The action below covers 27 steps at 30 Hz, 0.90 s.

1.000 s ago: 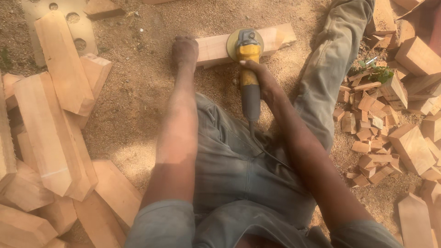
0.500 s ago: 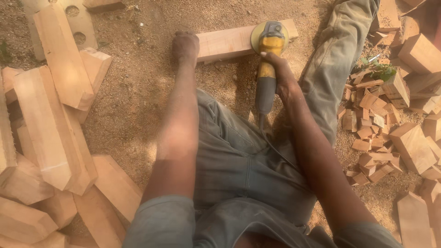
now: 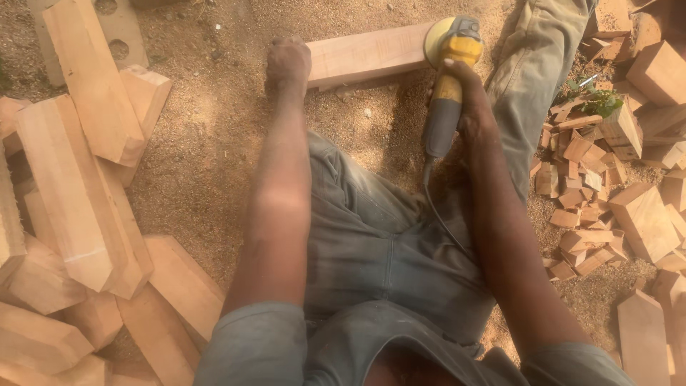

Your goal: The person sands the edges and surfaces of a wooden block using an angle grinder while holding the block with one hand and sitting on the dirt ground.

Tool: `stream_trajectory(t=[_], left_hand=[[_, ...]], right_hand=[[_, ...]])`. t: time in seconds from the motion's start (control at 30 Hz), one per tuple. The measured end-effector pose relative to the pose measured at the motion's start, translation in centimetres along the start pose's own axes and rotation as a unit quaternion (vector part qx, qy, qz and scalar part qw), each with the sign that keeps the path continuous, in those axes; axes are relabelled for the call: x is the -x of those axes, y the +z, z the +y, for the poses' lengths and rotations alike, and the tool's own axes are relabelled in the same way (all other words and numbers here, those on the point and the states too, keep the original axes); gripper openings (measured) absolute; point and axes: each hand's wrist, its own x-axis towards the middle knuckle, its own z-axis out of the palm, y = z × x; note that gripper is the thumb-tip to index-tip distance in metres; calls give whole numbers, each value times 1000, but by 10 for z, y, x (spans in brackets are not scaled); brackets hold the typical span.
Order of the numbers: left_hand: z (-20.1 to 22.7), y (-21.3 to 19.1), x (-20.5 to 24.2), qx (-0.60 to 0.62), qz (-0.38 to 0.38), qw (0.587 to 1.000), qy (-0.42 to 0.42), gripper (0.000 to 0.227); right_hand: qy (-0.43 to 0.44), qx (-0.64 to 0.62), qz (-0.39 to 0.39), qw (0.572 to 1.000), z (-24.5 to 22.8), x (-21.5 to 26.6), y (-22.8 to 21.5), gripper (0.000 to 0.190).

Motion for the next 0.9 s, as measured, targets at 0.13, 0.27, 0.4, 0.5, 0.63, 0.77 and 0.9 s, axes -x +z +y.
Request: stream_trajectory(t=[0.13, 0.27, 0.4, 0.5, 0.63, 0.77, 0.9], left_hand=[[10, -8, 13, -12, -10, 1000, -17, 42], [5, -6, 12, -31, -19, 999, -10, 40], [-5, 5, -4, -14, 27, 998, 61, 41], [-11, 11, -11, -32, 34, 995, 91, 44], [-1, 3, -5, -29, 18, 999, 42, 51], [15, -15, 22, -38, 15, 999, 14, 49], [26, -27, 40, -56, 11, 998, -5, 51]], right_hand=[[-10, 1, 53, 999, 1, -6, -12, 72], [30, 27, -43, 998, 21, -6, 22, 72], [37, 72, -131, 988, 34, -1, 61, 72], [45, 34, -130, 990, 32, -6, 70, 72], [33, 13, -105, 994, 15, -21, 56, 73], [25, -19, -42, 999, 1, -29, 26, 71], [9, -66, -47, 997, 2, -25, 6, 68]])
